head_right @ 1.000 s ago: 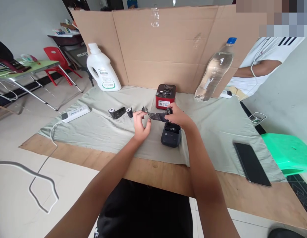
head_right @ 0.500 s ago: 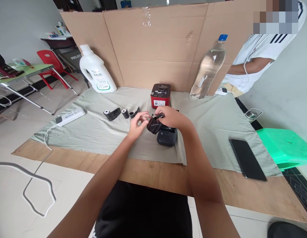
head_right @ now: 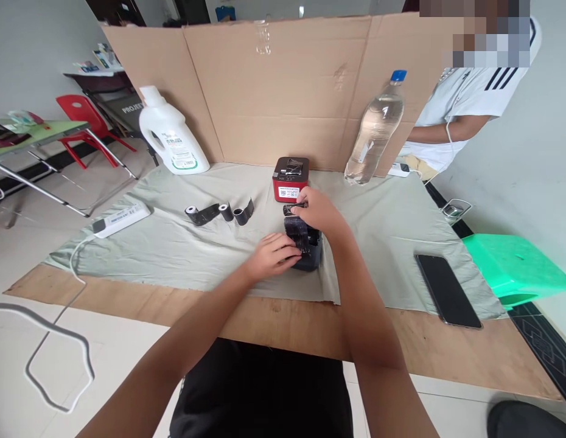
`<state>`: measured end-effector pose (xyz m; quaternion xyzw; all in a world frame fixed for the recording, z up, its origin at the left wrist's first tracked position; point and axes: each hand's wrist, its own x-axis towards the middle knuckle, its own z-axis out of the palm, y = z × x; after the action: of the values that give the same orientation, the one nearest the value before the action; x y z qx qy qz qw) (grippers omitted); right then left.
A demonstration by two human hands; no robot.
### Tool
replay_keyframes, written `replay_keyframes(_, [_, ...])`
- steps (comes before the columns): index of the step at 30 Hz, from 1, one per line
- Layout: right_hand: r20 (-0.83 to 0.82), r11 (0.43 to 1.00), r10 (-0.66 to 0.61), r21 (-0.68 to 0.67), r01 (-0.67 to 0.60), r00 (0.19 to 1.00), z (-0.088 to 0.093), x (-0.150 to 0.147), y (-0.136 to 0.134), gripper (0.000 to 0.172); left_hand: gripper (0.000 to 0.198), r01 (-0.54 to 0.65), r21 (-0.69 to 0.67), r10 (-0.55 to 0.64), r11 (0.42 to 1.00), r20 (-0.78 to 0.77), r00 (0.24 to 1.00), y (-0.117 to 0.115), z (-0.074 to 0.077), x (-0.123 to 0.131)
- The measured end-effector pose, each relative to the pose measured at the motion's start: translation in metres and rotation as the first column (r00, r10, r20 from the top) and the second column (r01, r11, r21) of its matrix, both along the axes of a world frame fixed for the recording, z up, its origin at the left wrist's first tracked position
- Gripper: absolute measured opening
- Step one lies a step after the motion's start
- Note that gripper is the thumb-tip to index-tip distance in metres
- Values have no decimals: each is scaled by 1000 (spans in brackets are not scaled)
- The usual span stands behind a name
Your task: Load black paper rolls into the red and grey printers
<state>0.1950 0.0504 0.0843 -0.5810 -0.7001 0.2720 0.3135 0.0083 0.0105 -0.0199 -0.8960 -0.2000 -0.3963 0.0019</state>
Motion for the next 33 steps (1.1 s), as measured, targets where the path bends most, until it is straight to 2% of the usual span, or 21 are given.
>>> replay_keyframes(3, [23,998,-7,-54,9,1000,3,8,-1,12,16,22,115,-15,993,-62,998,-7,-2,7])
replay_keyframes(6, [28,1000,-24,-14,24,999,-5,18,-8,12,15,24,190,-14,982,-51,999,-11,-1,10])
replay_keyframes(14, [-93,984,-96,138,109,991,-73,36,-32,19,14,28,350,-41,936,28,999,-24,-1,19])
replay_keyframes(19, [-19,973,-111,204,113,994,-89,32,-30,19,9,43,321,-63,946,50,997,-26,-1,19])
replay_keyframes(23, [-60,977,-122,169,130,991,-95,31,-25,17,8,18,349,-59,937,107,992,-25,0,18])
replay_keyframes(29, [-51,969,-147,191,154,988,-106,32,-21,4,8,1,348,-40,937,104,994,-25,1,20])
replay_keyframes(31, [-60,960,-193,193,201,979,-110,32,-21,8,6,3,327,-36,945,97,995,-26,1,20])
replay_keyframes(33, [-85,935,-283,195,294,955,-116,32,-20,20,6,5,307,-35,952,92,995,-26,1,20])
